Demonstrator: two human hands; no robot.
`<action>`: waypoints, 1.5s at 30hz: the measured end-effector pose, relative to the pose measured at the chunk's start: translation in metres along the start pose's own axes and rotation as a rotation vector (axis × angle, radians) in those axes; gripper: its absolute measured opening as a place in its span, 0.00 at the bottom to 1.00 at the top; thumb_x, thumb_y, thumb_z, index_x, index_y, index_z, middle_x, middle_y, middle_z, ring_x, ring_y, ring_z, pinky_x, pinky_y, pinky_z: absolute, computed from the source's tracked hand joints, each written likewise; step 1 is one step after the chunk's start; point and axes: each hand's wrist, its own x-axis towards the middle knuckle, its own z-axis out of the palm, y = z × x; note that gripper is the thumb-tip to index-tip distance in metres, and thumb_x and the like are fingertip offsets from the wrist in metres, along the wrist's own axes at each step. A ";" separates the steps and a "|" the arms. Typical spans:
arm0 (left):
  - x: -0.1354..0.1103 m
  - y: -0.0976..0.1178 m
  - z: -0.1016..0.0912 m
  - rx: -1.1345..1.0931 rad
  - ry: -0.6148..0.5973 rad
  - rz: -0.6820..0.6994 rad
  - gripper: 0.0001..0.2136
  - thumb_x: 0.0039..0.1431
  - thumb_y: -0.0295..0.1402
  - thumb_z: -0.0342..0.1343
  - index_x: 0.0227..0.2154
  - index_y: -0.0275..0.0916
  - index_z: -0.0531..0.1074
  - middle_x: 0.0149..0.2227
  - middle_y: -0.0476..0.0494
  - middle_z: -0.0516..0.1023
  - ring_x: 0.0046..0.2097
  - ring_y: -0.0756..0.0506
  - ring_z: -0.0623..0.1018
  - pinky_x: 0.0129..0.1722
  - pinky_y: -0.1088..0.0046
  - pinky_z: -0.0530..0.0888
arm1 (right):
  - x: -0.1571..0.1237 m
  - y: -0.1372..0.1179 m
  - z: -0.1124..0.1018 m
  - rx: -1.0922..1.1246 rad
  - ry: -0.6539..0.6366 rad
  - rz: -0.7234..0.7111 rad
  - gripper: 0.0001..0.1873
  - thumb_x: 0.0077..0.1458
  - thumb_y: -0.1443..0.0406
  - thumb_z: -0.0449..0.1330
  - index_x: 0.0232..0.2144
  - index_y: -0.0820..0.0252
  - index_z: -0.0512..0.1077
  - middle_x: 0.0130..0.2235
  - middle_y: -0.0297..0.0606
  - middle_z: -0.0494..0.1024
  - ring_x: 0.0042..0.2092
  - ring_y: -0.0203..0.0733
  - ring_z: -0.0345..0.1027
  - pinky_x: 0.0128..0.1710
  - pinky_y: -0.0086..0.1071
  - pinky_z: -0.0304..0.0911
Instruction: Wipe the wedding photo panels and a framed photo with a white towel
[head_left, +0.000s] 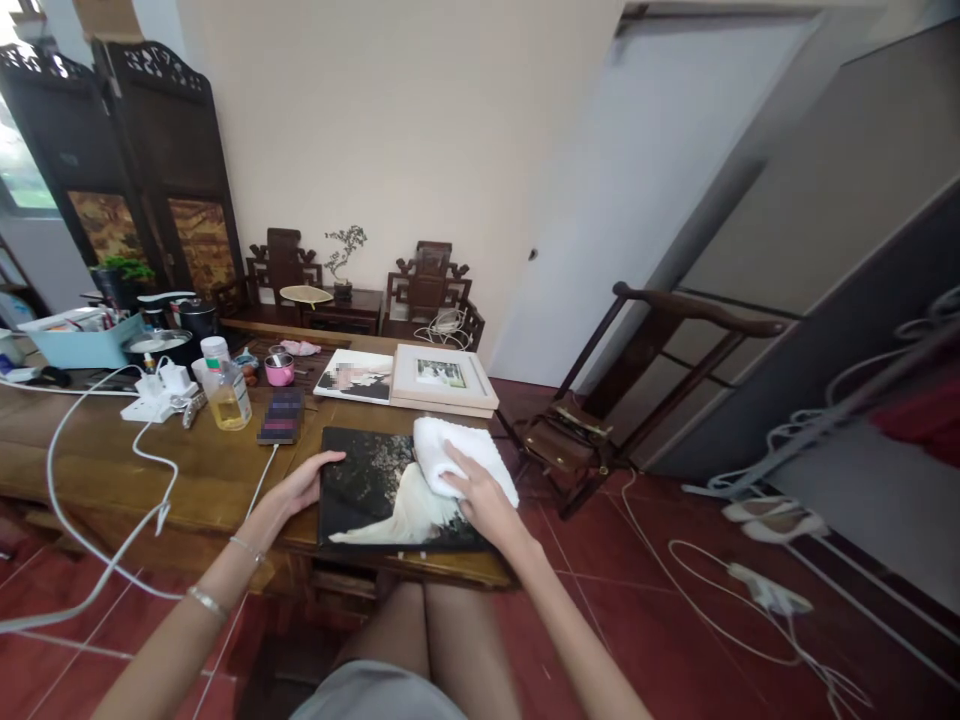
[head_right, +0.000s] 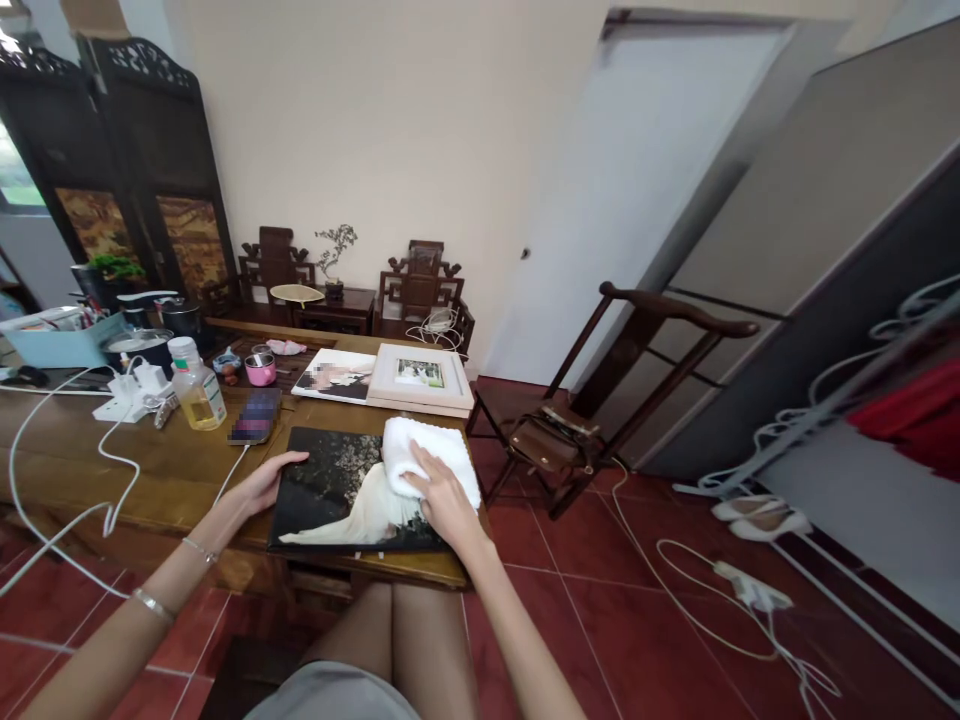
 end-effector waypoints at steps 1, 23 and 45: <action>0.003 0.001 -0.001 0.024 -0.009 0.026 0.13 0.46 0.38 0.63 0.32 0.35 0.74 0.31 0.42 0.82 0.31 0.43 0.80 0.34 0.70 0.77 | -0.001 0.000 0.005 0.018 0.010 0.027 0.33 0.34 0.83 0.48 0.43 0.61 0.73 0.62 0.48 0.58 0.61 0.51 0.54 0.57 0.50 0.56; 0.031 -0.005 -0.014 1.307 0.542 0.696 0.28 0.47 0.51 0.59 0.44 0.33 0.70 0.44 0.34 0.71 0.47 0.36 0.73 0.48 0.62 0.69 | 0.023 0.007 0.016 -0.015 -0.106 0.123 0.32 0.38 0.80 0.51 0.47 0.57 0.73 0.57 0.42 0.67 0.60 0.50 0.56 0.56 0.45 0.56; 0.041 -0.019 -0.014 1.252 0.105 0.753 0.18 0.61 0.41 0.46 0.51 0.43 0.69 0.59 0.43 0.66 0.64 0.41 0.57 0.60 0.50 0.57 | 0.000 -0.005 -0.013 0.081 -0.261 0.038 0.23 0.43 0.75 0.52 0.43 0.59 0.72 0.61 0.46 0.60 0.64 0.56 0.45 0.58 0.62 0.41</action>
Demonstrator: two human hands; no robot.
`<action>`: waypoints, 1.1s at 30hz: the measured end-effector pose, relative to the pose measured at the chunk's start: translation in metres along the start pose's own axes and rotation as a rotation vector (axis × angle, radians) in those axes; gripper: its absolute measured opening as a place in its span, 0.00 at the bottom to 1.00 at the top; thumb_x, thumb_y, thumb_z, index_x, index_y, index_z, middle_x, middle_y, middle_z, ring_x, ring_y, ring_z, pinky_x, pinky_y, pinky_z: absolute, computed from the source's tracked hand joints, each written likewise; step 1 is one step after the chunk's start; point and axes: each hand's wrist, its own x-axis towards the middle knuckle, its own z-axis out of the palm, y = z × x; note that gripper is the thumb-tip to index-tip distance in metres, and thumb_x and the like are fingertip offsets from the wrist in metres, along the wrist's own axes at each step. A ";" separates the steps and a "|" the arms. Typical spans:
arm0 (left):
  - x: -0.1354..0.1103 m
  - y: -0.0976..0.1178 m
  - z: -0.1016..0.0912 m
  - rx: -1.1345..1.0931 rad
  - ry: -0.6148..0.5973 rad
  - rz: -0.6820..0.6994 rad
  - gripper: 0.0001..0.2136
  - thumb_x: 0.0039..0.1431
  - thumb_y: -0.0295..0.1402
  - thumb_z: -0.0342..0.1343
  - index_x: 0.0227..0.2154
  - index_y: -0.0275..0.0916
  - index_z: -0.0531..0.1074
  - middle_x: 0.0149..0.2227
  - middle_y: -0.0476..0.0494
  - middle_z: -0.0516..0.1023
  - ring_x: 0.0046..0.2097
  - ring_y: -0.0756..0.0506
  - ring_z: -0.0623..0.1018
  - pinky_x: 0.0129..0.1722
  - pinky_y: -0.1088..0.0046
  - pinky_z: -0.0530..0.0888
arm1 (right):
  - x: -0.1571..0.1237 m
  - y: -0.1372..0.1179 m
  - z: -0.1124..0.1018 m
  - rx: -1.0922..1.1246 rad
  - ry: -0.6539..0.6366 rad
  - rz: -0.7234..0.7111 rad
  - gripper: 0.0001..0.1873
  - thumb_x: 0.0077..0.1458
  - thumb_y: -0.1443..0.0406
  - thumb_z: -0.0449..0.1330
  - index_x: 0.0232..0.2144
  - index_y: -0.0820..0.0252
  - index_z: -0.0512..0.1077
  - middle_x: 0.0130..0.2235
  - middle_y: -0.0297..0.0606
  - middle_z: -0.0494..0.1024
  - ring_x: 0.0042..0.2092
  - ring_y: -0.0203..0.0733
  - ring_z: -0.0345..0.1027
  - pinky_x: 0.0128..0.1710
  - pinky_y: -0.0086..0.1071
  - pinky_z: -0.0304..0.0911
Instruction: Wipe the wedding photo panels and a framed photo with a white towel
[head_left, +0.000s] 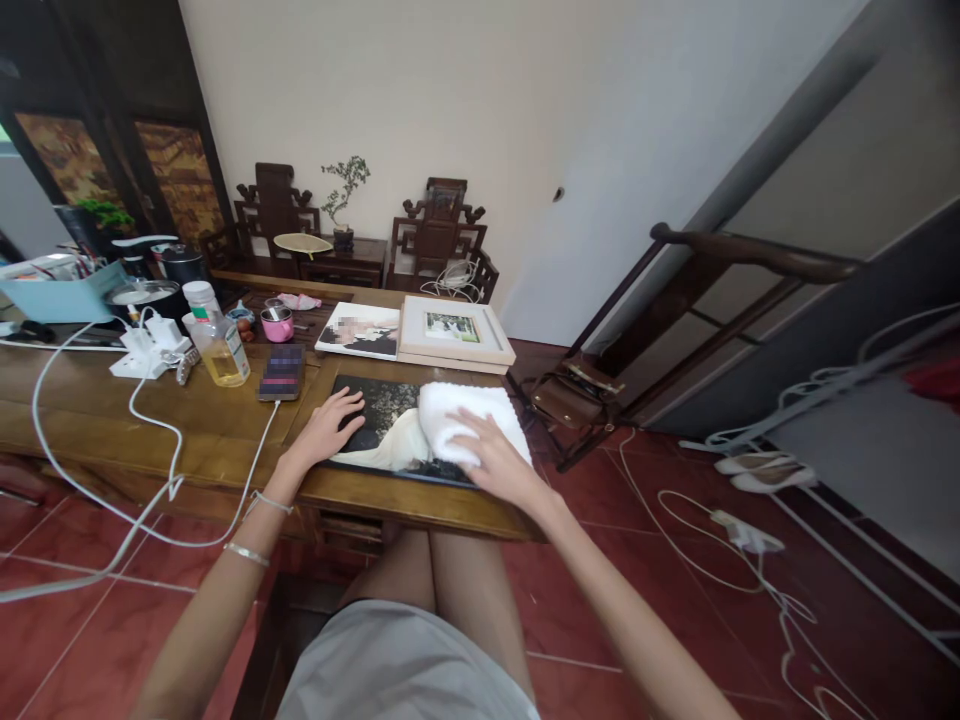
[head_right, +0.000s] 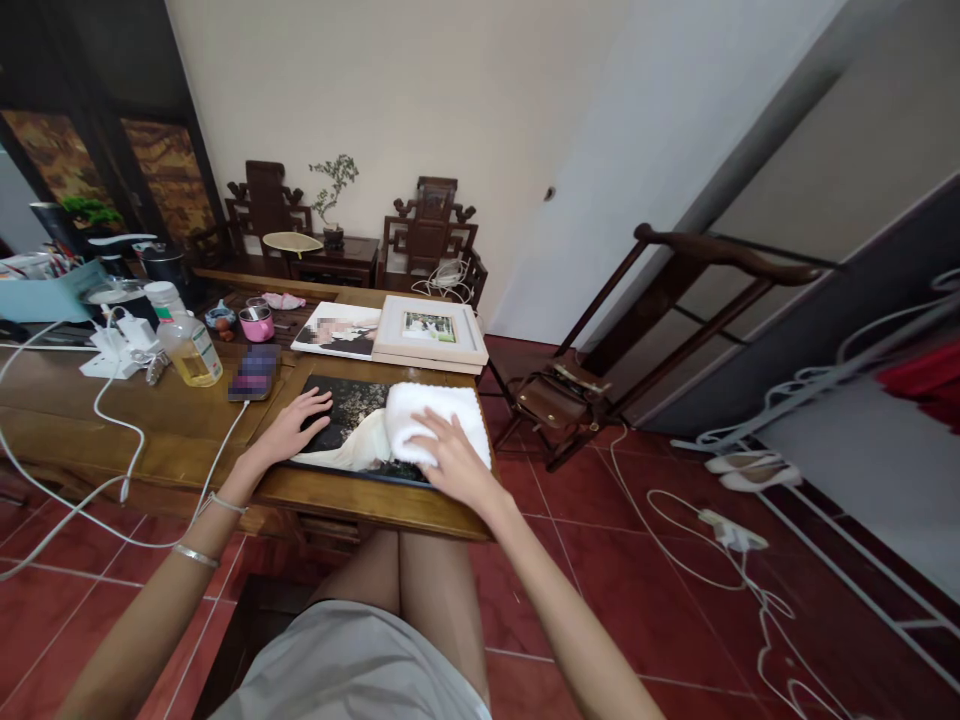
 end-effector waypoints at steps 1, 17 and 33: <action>0.000 0.001 -0.001 -0.003 -0.006 0.002 0.18 0.61 0.42 0.48 0.51 0.42 0.69 0.59 0.42 0.66 0.64 0.41 0.56 0.60 0.50 0.56 | 0.016 0.011 0.003 -0.022 0.002 0.020 0.22 0.45 0.74 0.52 0.44 0.60 0.72 0.62 0.46 0.58 0.64 0.57 0.44 0.58 0.63 0.41; 0.000 0.002 -0.001 -0.071 0.041 -0.011 0.19 0.60 0.41 0.49 0.51 0.41 0.70 0.58 0.43 0.67 0.63 0.41 0.59 0.60 0.52 0.56 | -0.055 -0.045 -0.012 0.024 -0.075 -0.092 0.22 0.34 0.77 0.49 0.32 0.59 0.72 0.64 0.36 0.54 0.67 0.50 0.34 0.62 0.57 0.33; -0.002 0.005 -0.005 -0.150 0.070 -0.006 0.18 0.58 0.40 0.52 0.49 0.39 0.71 0.57 0.42 0.68 0.63 0.41 0.60 0.62 0.55 0.57 | 0.033 0.011 0.010 -0.071 0.003 0.075 0.25 0.44 0.76 0.50 0.45 0.62 0.71 0.60 0.48 0.63 0.65 0.55 0.43 0.59 0.60 0.41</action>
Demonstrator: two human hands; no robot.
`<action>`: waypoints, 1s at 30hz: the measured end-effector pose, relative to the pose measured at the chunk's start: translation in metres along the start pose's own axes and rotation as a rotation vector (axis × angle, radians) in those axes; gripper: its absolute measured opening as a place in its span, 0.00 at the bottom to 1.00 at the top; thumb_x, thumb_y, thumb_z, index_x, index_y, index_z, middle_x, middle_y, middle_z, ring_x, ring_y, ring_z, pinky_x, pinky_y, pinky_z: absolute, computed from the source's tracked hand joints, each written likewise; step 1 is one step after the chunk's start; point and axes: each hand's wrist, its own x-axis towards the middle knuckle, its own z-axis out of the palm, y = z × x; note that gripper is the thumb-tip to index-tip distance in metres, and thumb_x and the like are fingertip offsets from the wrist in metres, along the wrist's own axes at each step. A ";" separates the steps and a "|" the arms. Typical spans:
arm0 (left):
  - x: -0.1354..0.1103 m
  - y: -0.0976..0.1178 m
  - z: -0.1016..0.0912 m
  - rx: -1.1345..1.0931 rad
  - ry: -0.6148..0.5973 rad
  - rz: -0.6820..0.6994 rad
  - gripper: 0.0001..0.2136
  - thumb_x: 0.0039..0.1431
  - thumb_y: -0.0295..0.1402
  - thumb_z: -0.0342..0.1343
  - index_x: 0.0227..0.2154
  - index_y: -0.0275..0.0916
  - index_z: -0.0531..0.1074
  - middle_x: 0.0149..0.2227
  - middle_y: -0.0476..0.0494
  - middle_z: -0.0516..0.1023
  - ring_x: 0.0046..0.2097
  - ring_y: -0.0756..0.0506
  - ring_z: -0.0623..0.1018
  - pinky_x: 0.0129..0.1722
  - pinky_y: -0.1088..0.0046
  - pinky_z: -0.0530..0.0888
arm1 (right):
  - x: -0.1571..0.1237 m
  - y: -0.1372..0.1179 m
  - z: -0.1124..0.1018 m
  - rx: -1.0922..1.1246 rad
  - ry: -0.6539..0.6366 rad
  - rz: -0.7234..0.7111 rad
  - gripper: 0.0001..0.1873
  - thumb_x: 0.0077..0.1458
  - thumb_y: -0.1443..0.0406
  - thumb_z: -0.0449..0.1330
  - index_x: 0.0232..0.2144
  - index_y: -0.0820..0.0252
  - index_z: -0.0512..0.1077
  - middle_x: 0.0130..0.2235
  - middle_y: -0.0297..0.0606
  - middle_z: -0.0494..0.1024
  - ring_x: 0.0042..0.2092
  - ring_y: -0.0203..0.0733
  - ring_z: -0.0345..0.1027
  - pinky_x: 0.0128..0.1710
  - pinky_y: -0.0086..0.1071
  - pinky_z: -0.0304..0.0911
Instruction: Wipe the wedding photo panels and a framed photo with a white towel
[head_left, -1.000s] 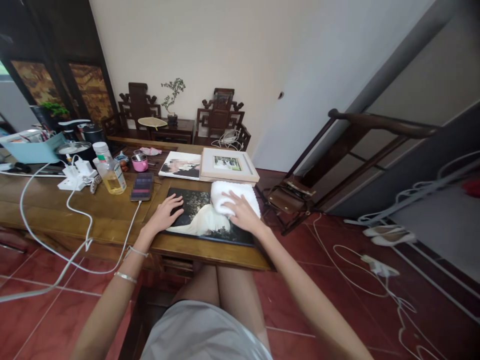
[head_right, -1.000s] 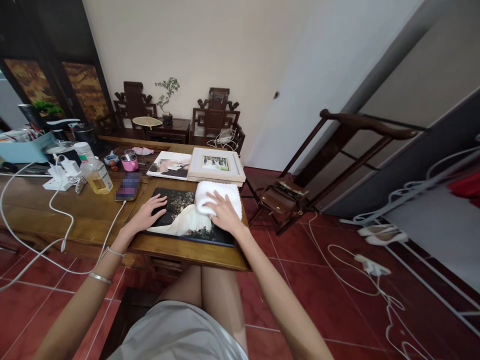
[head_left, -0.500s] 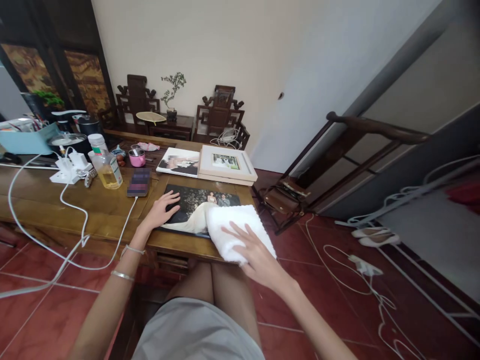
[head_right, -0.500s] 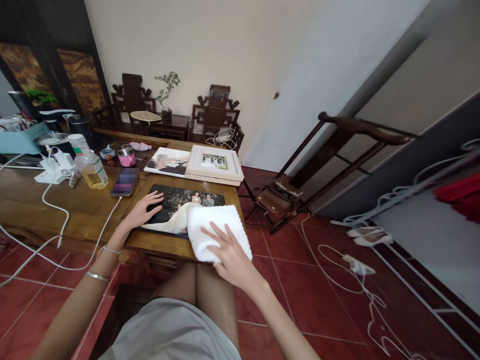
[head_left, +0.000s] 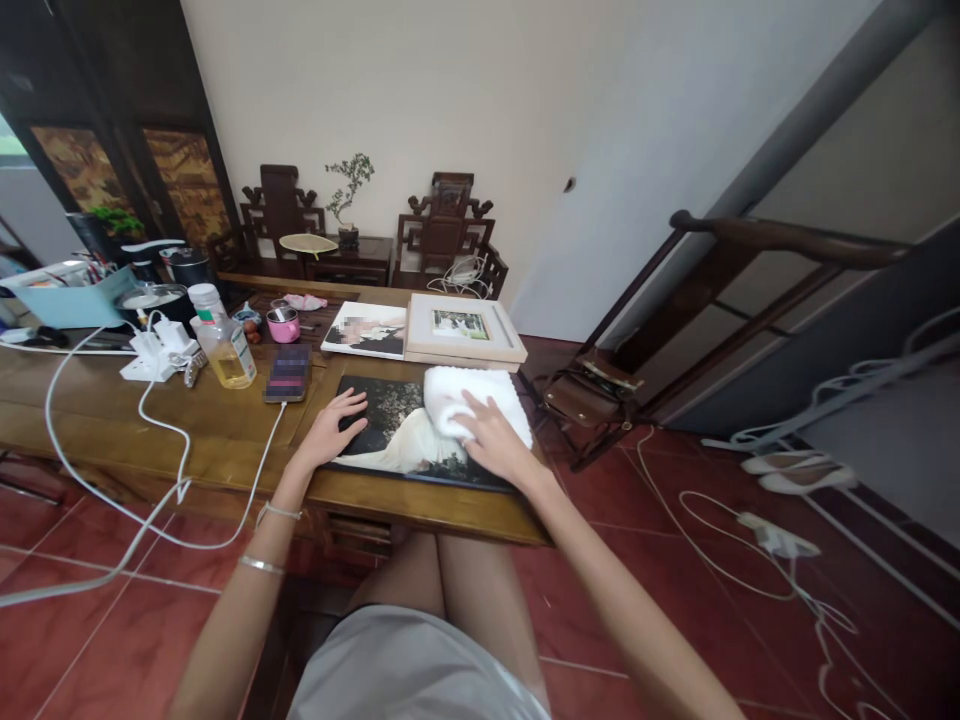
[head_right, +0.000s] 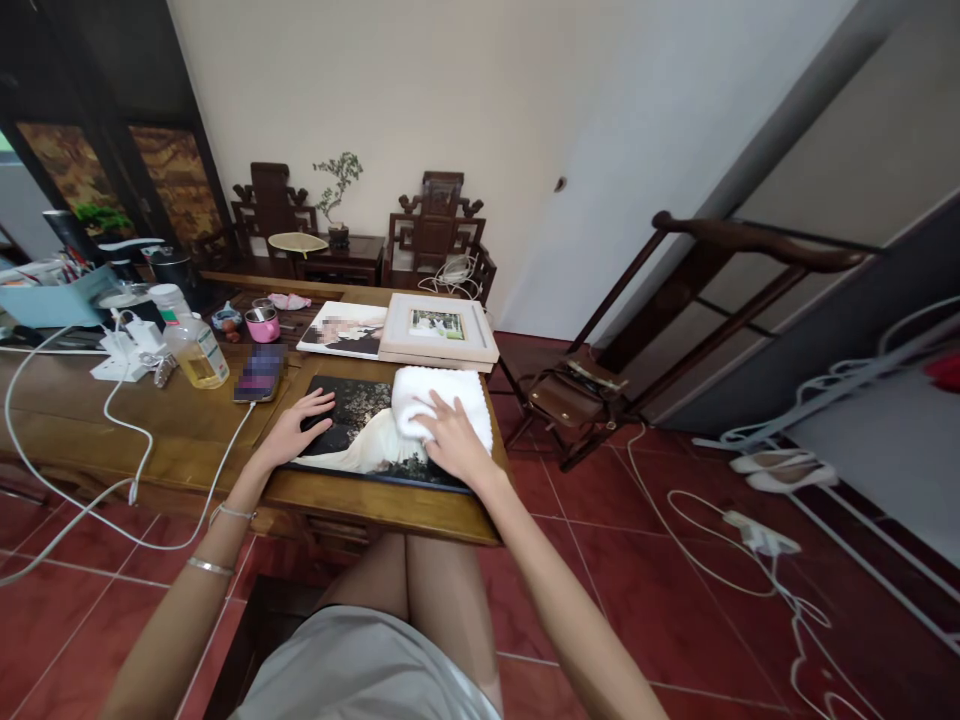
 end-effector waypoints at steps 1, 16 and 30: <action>0.000 0.000 0.001 -0.003 0.005 0.004 0.19 0.58 0.40 0.52 0.50 0.39 0.71 0.57 0.41 0.68 0.63 0.41 0.60 0.62 0.56 0.58 | -0.016 -0.011 -0.003 0.015 -0.008 -0.027 0.25 0.42 0.77 0.50 0.43 0.61 0.71 0.61 0.45 0.61 0.65 0.54 0.41 0.60 0.60 0.40; -0.001 -0.005 0.003 0.014 -0.005 -0.011 0.22 0.58 0.42 0.51 0.54 0.39 0.67 0.60 0.40 0.63 0.64 0.42 0.59 0.62 0.56 0.56 | 0.006 0.040 0.000 0.073 0.033 0.011 0.19 0.50 0.72 0.50 0.44 0.61 0.71 0.56 0.48 0.68 0.63 0.52 0.51 0.59 0.56 0.46; 0.001 -0.006 0.005 0.015 0.021 -0.008 0.22 0.60 0.43 0.48 0.53 0.37 0.67 0.60 0.39 0.64 0.63 0.43 0.59 0.63 0.60 0.55 | -0.093 -0.053 -0.026 0.082 -0.093 -0.139 0.21 0.36 0.77 0.49 0.32 0.57 0.72 0.64 0.35 0.55 0.67 0.49 0.33 0.63 0.57 0.34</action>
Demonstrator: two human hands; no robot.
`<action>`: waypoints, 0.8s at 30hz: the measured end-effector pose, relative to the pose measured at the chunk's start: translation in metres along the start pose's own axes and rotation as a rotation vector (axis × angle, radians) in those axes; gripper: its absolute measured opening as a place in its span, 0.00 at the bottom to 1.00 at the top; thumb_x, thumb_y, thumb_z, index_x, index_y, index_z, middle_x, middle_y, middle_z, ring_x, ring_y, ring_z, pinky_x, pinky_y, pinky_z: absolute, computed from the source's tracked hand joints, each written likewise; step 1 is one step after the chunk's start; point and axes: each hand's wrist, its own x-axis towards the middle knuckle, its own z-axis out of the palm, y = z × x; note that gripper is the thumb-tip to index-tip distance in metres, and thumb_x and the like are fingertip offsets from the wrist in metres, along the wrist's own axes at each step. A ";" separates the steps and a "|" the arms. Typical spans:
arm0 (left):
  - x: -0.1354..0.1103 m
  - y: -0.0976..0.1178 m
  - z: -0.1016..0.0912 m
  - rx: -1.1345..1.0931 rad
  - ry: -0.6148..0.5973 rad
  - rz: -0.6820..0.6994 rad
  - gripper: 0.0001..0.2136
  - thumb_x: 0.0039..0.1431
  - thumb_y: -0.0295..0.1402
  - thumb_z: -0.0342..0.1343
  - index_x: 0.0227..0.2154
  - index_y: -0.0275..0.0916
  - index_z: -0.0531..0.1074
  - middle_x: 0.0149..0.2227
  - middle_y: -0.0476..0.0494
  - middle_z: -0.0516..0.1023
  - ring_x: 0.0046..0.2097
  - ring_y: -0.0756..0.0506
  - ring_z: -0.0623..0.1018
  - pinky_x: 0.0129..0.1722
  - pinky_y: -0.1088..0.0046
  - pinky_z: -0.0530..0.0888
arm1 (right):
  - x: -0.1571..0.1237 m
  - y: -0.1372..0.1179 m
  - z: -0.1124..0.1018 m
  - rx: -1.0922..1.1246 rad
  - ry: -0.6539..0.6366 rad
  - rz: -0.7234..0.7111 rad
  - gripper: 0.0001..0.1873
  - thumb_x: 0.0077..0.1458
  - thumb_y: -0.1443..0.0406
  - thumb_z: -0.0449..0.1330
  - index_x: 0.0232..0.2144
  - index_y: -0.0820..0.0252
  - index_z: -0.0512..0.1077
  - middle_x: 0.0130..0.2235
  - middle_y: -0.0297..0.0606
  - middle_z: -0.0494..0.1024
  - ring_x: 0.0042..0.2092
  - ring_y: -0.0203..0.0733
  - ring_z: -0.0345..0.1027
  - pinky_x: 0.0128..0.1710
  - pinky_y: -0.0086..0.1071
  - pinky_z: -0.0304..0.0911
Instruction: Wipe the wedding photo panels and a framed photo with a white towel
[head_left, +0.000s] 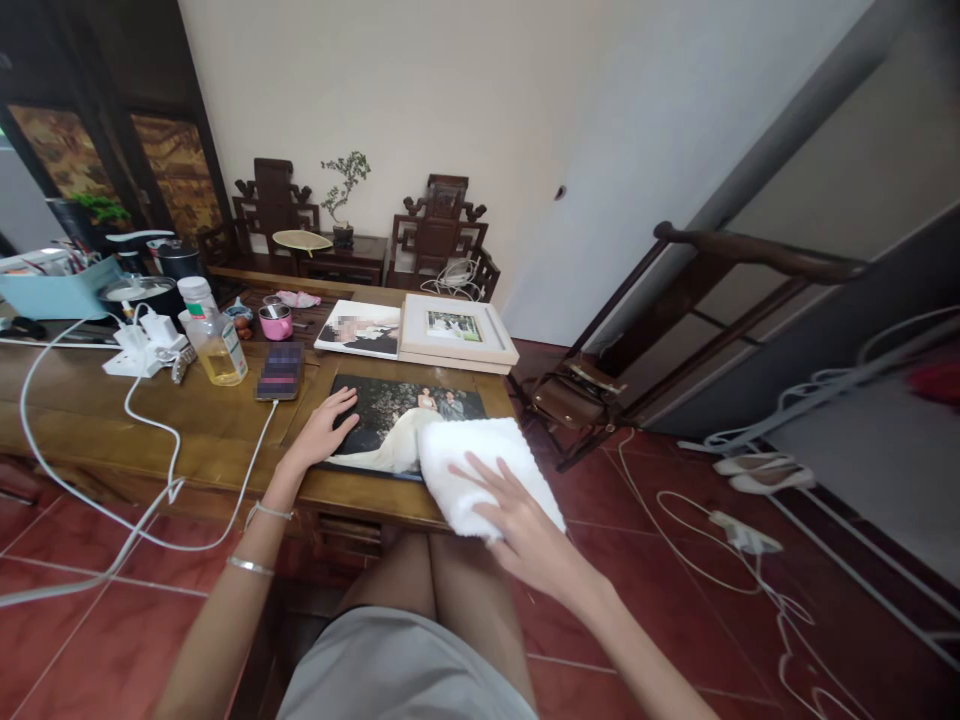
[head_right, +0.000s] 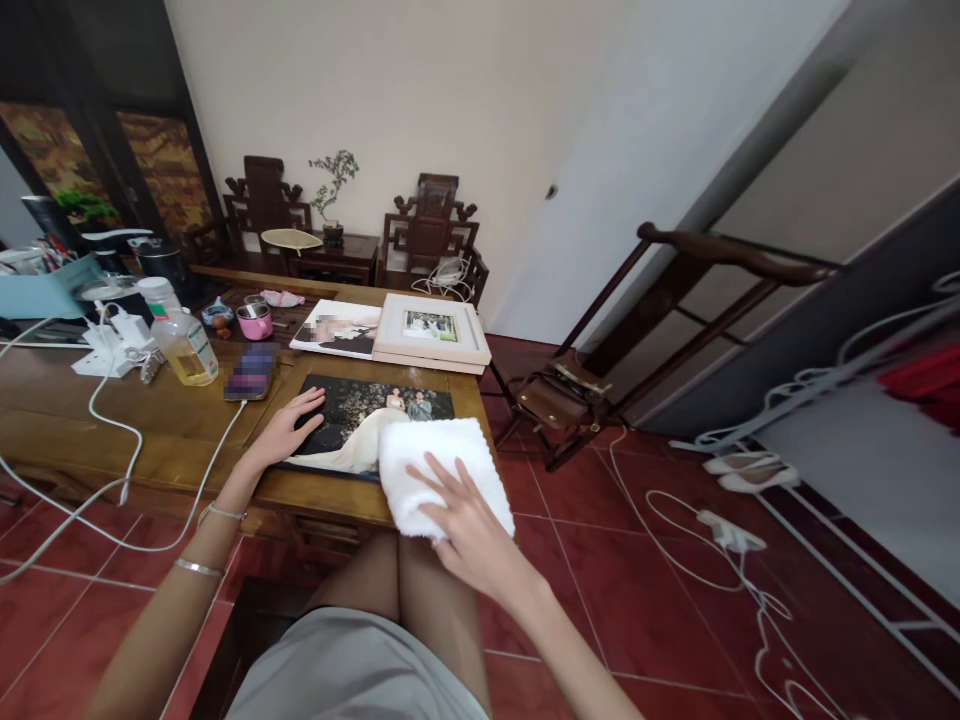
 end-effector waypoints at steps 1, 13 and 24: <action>0.000 -0.001 0.000 0.000 -0.002 0.004 0.22 0.60 0.43 0.48 0.54 0.37 0.67 0.60 0.39 0.64 0.63 0.43 0.59 0.63 0.60 0.55 | -0.002 -0.003 -0.001 0.004 -0.010 -0.017 0.20 0.35 0.77 0.49 0.30 0.57 0.72 0.64 0.34 0.54 0.67 0.49 0.33 0.63 0.57 0.34; -0.001 0.000 -0.003 -0.002 -0.035 0.003 0.22 0.60 0.42 0.49 0.54 0.38 0.67 0.61 0.40 0.63 0.64 0.43 0.58 0.63 0.58 0.55 | 0.129 0.085 0.009 -0.115 0.018 0.193 0.22 0.51 0.72 0.51 0.50 0.65 0.68 0.59 0.53 0.63 0.64 0.57 0.42 0.57 0.60 0.44; 0.000 -0.004 0.001 -0.003 -0.016 -0.007 0.21 0.62 0.41 0.45 0.55 0.41 0.65 0.61 0.41 0.62 0.64 0.43 0.59 0.62 0.56 0.55 | 0.035 -0.024 0.005 -0.010 -0.036 -0.056 0.21 0.39 0.76 0.51 0.36 0.59 0.72 0.65 0.38 0.51 0.67 0.52 0.31 0.62 0.59 0.31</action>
